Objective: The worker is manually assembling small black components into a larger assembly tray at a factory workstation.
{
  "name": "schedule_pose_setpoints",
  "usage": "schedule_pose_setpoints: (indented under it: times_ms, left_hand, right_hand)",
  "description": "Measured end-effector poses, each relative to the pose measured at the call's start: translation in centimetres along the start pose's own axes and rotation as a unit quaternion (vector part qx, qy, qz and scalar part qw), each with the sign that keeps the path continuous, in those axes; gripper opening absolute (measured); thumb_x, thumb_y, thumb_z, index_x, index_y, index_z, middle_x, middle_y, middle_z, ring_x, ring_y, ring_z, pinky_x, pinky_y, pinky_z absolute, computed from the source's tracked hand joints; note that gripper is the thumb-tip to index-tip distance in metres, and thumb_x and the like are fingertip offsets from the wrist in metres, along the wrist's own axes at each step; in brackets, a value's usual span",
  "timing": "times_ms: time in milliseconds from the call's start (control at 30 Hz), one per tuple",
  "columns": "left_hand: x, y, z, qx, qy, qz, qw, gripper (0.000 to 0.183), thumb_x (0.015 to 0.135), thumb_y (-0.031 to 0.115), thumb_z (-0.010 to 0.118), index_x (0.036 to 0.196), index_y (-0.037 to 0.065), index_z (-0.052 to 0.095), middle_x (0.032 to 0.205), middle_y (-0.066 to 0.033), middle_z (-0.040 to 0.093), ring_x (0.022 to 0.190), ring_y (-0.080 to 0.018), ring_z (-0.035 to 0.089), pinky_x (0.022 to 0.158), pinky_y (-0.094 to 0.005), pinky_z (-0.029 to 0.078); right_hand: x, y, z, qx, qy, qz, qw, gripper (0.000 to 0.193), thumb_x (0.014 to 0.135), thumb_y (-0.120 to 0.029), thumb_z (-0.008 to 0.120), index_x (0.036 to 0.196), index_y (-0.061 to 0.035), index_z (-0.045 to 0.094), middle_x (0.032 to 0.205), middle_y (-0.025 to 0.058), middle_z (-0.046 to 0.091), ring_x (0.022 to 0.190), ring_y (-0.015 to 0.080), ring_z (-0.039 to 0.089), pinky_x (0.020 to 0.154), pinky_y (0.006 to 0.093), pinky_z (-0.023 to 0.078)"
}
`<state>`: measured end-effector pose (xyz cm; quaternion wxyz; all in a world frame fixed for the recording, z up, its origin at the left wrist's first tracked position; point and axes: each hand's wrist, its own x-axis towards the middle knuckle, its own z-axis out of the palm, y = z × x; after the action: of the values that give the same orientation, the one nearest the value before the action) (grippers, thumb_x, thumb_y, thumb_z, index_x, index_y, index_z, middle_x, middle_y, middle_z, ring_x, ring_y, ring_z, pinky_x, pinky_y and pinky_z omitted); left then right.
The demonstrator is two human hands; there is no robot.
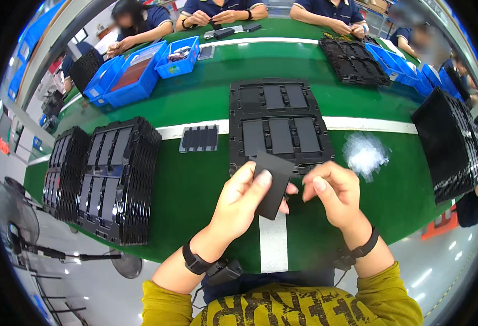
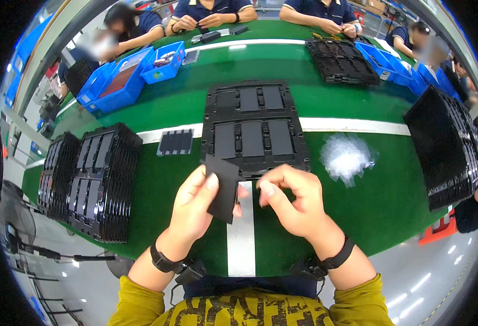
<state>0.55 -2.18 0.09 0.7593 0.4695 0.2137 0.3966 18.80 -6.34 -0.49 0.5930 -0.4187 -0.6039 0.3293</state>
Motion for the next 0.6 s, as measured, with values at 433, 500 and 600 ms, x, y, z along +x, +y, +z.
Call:
schedule_pose_setpoints:
  times_ms: [433,500,600]
  left_hand:
    - [-0.2,-0.6,0.0,0.017,-0.073,-0.057,0.996,0.022,0.079,0.0,0.065,0.096,0.0,0.051,0.081,-0.009,0.063,0.062,-0.0131,0.061,0.054,-0.0227,0.048]
    - [-0.2,-1.0,-0.3,-0.016,-0.102,-0.058,0.993,0.022,0.079,0.0,0.065,0.095,0.0,0.051,0.08,-0.0099,0.063,0.061,-0.0139,0.061,0.054,-0.0234,0.049]
    - [-0.2,-1.5,-0.7,-0.049,-0.133,-0.073,0.987,0.021,0.079,0.001,0.065,0.095,0.0,0.051,0.077,-0.0121,0.063,0.06,-0.0156,0.061,0.054,-0.0258,0.05]
  right_hand:
    - [0.8,-0.3,-1.1,-0.057,-0.115,-0.142,0.982,0.003,0.074,-0.002,0.057,0.072,-0.0015,0.055,0.065,0.0068,0.055,0.056,0.0193,0.052,0.051,0.0285,0.041]
    - [0.8,-0.6,-0.8,-0.043,-0.169,-0.156,0.972,0.005,0.076,-0.003,0.054,0.072,-0.0023,0.052,0.063,0.0084,0.05,0.056,0.0255,0.049,0.052,0.0341,0.04]
    - [0.8,-1.1,-0.5,-0.062,-0.189,-0.18,0.963,0.009,0.078,-0.002,0.054,0.071,-0.0034,0.048,0.063,0.0083,0.047,0.056,0.0271,0.048,0.052,0.0351,0.039]
